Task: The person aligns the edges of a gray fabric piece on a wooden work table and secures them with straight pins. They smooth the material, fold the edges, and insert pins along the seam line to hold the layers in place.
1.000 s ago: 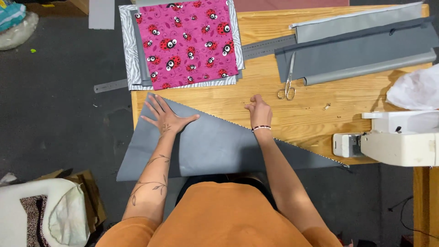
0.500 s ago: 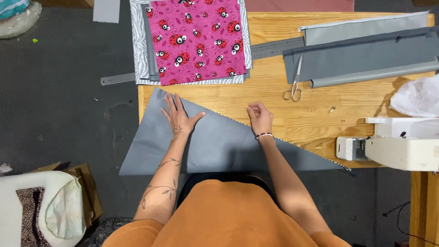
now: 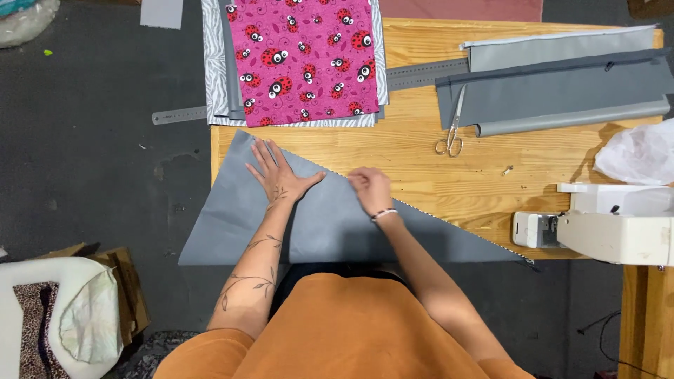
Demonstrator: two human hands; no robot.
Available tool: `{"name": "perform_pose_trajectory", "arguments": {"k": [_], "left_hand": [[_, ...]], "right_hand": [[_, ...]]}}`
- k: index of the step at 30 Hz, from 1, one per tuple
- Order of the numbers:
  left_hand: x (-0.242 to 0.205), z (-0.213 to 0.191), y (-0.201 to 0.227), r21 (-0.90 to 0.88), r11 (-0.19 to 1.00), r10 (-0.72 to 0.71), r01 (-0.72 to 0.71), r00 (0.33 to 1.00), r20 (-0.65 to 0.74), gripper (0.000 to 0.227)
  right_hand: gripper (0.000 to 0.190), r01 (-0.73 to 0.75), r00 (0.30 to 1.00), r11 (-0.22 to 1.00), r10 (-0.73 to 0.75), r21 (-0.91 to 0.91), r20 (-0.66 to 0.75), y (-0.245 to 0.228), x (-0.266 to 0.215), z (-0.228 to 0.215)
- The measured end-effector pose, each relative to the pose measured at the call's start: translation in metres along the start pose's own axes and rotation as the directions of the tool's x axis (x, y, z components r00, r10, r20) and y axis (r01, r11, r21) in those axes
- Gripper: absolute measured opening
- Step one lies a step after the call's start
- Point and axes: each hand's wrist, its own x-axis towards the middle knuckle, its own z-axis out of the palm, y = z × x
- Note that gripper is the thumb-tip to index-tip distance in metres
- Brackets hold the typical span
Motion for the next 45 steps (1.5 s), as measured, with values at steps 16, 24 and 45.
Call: {"name": "perform_pose_trajectory", "arguments": {"k": [16, 24, 45], "left_hand": [[-0.006, 0.036, -0.006, -0.069, 0.994, 0.068, -0.085, 0.973, -0.220, 0.132], [-0.031, 0.071, -0.013, -0.149, 0.963, 0.160, -0.227, 0.918, -0.363, 0.024], [-0.057, 0.051, -0.012, -0.064, 0.880, 0.424, -0.471, 0.838, -0.344, 0.049]], "right_hand": [[0.006, -0.062, 0.991, 0.996, 0.070, -0.069, 0.116, 0.002, 0.025, 0.049], [0.004, -0.109, 0.973, 0.988, 0.129, -0.112, 0.190, -0.010, 0.027, 0.039], [0.001, -0.024, 0.987, 0.994, 0.041, -0.110, 0.155, -0.015, 0.019, 0.036]]}}
